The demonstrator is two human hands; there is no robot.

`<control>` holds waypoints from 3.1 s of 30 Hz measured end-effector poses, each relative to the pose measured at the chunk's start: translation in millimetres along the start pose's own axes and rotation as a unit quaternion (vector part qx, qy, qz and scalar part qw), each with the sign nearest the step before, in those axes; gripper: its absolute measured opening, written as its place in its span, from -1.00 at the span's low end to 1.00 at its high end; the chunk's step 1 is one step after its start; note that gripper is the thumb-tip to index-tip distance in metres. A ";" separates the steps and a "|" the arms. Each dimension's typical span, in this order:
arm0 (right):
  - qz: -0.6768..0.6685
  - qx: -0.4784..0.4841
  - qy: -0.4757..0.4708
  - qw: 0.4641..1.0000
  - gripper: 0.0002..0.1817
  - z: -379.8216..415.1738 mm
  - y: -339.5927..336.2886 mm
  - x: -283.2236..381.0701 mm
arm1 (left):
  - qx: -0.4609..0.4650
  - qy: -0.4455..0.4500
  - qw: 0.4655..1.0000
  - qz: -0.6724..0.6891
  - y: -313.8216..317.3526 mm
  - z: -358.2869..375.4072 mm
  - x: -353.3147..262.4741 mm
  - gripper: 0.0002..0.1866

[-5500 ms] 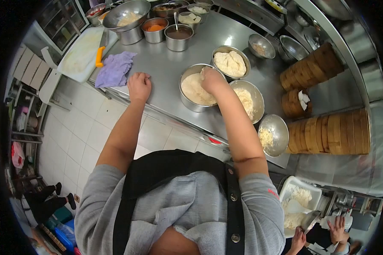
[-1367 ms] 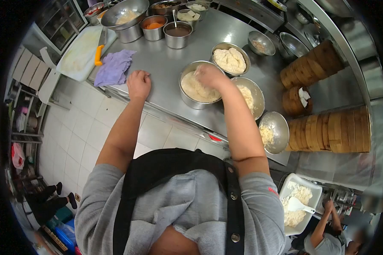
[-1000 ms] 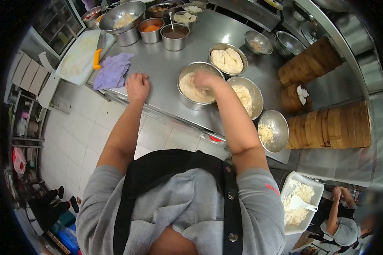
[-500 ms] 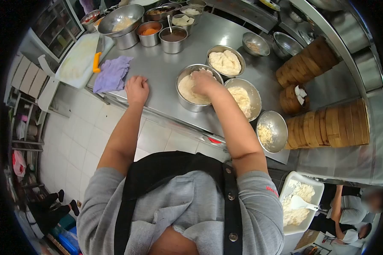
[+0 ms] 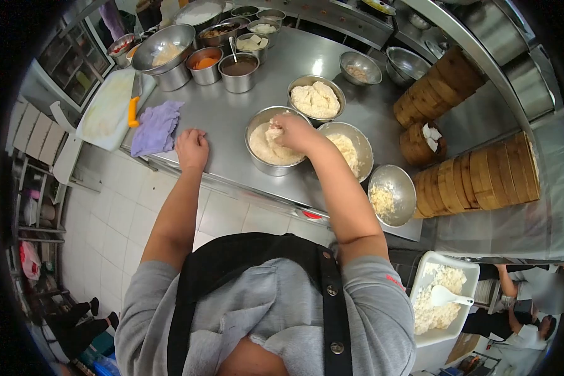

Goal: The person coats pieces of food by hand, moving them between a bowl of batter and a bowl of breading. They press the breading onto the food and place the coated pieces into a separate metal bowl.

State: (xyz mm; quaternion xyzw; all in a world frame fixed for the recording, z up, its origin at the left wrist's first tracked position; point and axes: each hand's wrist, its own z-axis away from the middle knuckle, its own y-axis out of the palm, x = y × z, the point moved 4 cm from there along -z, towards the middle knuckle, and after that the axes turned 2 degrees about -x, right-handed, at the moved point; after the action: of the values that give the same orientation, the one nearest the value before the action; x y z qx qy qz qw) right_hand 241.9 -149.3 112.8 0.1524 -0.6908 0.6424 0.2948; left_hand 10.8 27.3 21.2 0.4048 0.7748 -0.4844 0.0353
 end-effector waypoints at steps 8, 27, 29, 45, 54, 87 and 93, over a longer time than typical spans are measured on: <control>-0.135 -0.105 0.034 0.985 -0.58 17.6 -48.0 5.1 | -0.014 0.014 1.000 -0.007 0.8 -0.2 -0.9 -0.88; -0.298 -0.341 0.049 0.890 -0.56 -65.2 -97.7 -76.1 | -0.003 -0.013 1.000 -0.006 -2.8 -2.0 -4.9 -0.89; -0.283 -0.353 0.089 0.887 -0.53 -73.0 -91.1 -90.0 | -0.024 0.003 1.000 -0.007 -2.1 -1.6 -3.8 -0.90; 0.077 -0.283 0.172 0.940 -0.56 -60.8 -121.4 -117.4 | -0.031 0.008 0.999 0.006 -4.5 -1.8 -5.4 -0.91; 0.055 -0.232 0.093 0.967 -0.55 -52.2 -104.2 -113.0 | -0.013 -0.004 1.000 0.003 -5.6 -2.5 -6.4 -0.90; -0.002 -0.231 0.194 0.953 -0.74 78.4 -106.0 -81.9 | 0.014 0.004 1.000 -0.023 1.3 -2.2 -0.9 -0.88; -0.026 -0.210 0.247 0.946 -0.68 134.4 -90.7 -93.4 | 0.007 0.020 0.999 -0.032 1.6 -2.4 -2.6 -0.86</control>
State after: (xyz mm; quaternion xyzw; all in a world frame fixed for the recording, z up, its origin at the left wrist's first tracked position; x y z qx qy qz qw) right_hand 339.8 -308.0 128.7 -0.0581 -0.7114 0.4923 0.4981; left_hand 14.4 27.9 22.5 0.3894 0.7845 -0.4826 0.0017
